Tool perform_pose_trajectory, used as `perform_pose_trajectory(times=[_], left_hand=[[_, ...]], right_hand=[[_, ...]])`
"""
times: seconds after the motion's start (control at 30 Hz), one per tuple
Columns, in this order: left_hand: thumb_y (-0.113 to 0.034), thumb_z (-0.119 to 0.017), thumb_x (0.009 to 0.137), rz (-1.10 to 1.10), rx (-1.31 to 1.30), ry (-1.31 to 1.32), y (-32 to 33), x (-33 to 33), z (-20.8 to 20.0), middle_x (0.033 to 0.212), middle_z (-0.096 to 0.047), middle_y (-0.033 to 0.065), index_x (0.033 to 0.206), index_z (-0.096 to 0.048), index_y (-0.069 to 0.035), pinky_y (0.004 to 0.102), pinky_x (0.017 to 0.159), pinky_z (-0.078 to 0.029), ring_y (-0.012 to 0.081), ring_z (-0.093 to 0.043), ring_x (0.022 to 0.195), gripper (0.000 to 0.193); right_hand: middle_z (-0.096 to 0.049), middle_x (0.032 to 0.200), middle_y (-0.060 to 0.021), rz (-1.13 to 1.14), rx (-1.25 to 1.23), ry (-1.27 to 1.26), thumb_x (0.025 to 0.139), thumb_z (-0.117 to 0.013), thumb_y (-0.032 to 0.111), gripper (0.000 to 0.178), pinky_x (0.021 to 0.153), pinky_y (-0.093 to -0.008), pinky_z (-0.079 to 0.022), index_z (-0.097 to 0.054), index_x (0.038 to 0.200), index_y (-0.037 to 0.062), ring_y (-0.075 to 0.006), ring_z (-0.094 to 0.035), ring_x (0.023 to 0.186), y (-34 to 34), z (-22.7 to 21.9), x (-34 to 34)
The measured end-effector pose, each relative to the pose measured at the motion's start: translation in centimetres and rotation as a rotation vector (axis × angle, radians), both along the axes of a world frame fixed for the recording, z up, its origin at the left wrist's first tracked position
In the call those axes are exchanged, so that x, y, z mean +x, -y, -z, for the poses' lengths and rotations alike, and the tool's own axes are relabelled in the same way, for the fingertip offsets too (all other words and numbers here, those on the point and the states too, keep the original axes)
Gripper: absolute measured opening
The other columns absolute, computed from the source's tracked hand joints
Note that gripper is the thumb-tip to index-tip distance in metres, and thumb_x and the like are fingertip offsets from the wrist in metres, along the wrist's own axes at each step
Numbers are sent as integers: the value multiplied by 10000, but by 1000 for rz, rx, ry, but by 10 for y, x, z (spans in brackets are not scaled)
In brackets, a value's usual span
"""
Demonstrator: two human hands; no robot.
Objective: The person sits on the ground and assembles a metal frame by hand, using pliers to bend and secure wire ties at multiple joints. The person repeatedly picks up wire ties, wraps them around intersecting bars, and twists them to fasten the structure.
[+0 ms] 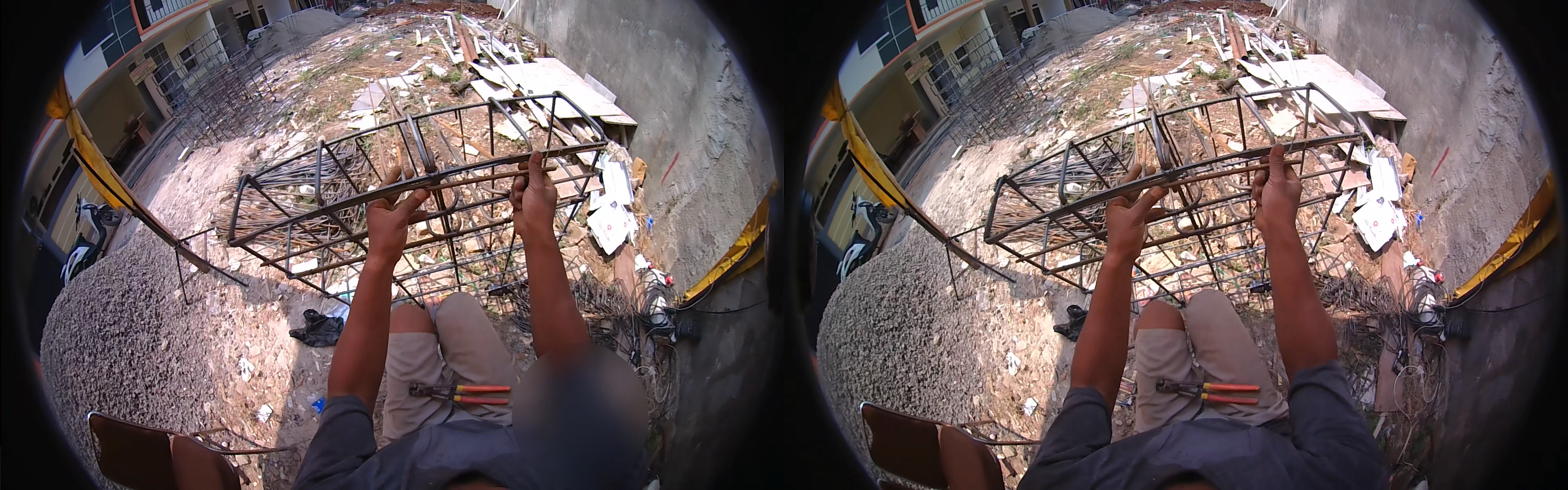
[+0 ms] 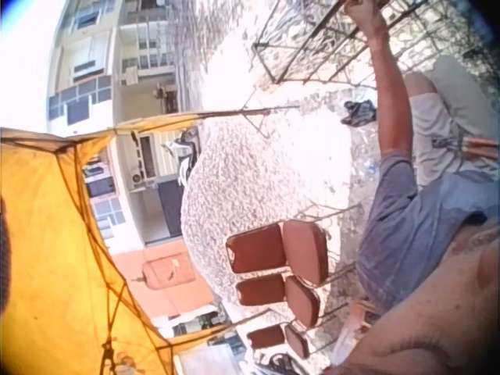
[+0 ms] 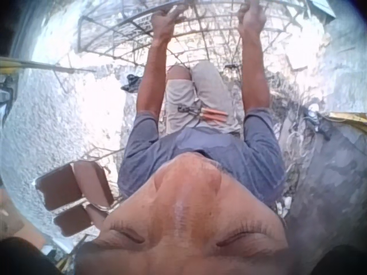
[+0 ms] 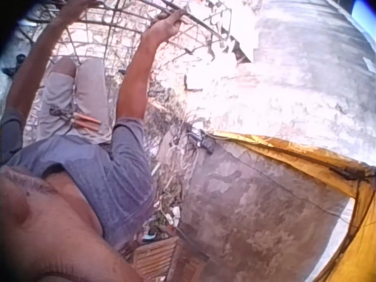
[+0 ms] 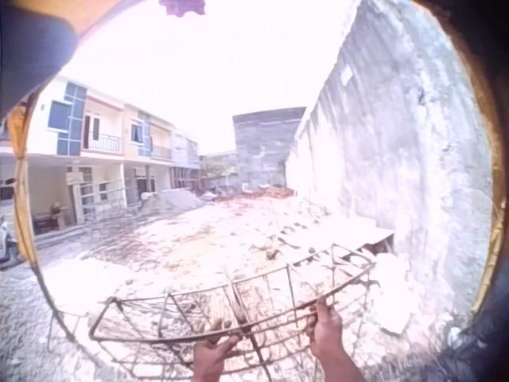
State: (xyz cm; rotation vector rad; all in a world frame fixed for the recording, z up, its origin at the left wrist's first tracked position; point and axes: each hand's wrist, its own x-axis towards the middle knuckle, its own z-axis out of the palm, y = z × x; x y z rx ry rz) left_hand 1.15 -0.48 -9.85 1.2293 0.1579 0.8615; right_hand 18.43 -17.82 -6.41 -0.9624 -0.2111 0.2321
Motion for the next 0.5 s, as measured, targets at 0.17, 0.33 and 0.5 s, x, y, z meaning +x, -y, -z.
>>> perform_pose_trajectory(times=[0.17, 0.33, 0.5], left_hand=[[-65, -748, 920, -59, -18, 7, 5, 5, -4, 1340, -659, 131, 1491, -453, -6, 280, 676, -630, 228, -729, 1047, 645], [-54, -765, 910, -92, -31, 89, 6, 12, 6, 1305, -681, 117, 1467, -489, -7, 243, 656, -613, 189, -727, 1020, 623], [-80, -739, 947, -107, 33, 147, 11, 27, 15, 1271, -703, 83, 1472, -495, -18, 231, 724, -573, 129, -703, 1007, 582]], right_hand=[[-619, 717, -9, -2, 119, -51, 1006, -657, 421, 310, 394, -199, -286, -572, 954, 127, -46, -459, 496, 2, 2, -12], [-665, 823, 3, -71, 270, -114, 1038, -614, 292, 161, 391, -196, -308, -603, 1034, 131, -57, -551, 610, 2, 22, -14], [-666, 885, 29, -104, 361, -132, 1005, -672, 250, 101, 395, -194, -318, -607, 1043, 183, -58, -604, 688, 1, 21, -7]])
